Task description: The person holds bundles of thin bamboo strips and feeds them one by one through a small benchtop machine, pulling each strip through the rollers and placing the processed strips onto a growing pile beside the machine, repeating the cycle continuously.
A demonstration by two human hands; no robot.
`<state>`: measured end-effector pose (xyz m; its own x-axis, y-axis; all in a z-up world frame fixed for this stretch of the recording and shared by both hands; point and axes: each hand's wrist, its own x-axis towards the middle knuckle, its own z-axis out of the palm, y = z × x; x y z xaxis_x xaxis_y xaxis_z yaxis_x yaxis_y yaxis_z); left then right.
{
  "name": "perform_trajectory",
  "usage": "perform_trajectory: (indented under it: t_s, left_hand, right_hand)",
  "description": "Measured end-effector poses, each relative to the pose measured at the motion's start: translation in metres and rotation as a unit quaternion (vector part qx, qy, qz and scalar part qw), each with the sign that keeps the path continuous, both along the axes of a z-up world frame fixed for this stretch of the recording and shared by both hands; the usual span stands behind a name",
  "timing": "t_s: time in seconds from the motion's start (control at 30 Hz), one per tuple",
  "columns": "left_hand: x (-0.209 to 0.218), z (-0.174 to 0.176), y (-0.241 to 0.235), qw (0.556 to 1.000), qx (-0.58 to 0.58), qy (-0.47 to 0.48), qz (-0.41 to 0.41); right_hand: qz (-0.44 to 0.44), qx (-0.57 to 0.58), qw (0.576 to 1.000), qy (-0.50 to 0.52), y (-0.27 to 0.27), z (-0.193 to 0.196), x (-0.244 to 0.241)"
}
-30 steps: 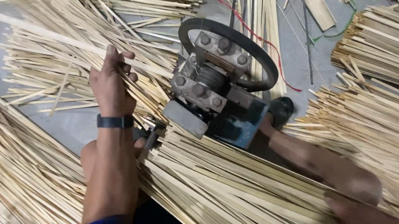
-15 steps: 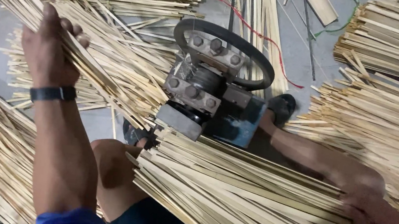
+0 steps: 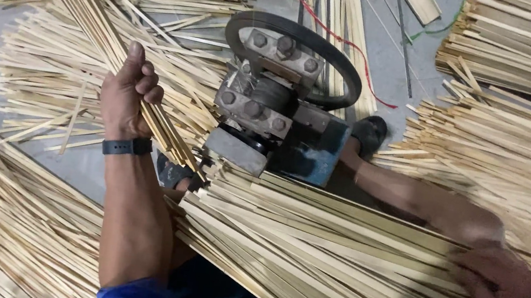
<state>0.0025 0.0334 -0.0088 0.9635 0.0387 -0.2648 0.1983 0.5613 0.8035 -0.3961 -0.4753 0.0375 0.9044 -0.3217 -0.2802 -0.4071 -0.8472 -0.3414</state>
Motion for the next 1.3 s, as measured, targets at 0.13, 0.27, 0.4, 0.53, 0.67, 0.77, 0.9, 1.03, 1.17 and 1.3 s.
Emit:
perform_trajectory:
  t_s: [0.13,0.27,0.4,0.53,0.67,0.77,0.9,1.03,1.17,1.3]
  left_hand:
    - [-0.001,-0.001,0.002,1.0,0.023,0.015,0.016]
    - [0.001,0.0,0.004,1.0,0.002,0.011,0.021]
    - [0.0,0.008,-0.004,0.999,0.027,-0.001,0.023]
    - [0.002,0.004,-0.006,1.0,0.018,-0.005,0.012]
    - [0.001,0.009,-0.012,1.0,0.013,-0.013,0.005]
    - [0.001,0.011,-0.016,1.0,0.024,0.0,0.001]
    - [-0.001,0.011,-0.019,0.997,0.071,-0.028,-0.029]
    - [-0.003,0.018,-0.03,0.994,0.091,-0.037,-0.047]
    - [0.004,0.018,-0.036,0.994,0.089,-0.028,-0.053]
    - [0.012,0.005,-0.034,0.995,0.072,-0.031,-0.055]
  right_hand:
    - [-0.004,-0.035,0.998,0.042,0.008,0.005,0.005]
    - [-0.262,0.035,0.959,0.106,-0.012,-0.013,-0.02]
    - [-0.099,0.082,0.992,-0.016,-0.053,-0.036,-0.05]
    - [-0.212,0.15,0.964,0.065,-0.106,-0.078,-0.075]
    - [-0.409,0.294,0.862,0.057,-0.138,-0.109,-0.082]
    - [-0.069,-0.028,0.992,-0.098,-0.064,-0.047,-0.02]
    - [0.127,-0.191,0.959,-0.164,0.008,-0.023,0.053]
    - [0.011,-0.095,0.994,-0.058,0.074,-0.005,0.119]
    - [0.027,-0.087,0.994,-0.066,0.06,0.005,0.106]
    - [-0.198,-0.006,0.976,0.09,0.046,0.01,0.09]
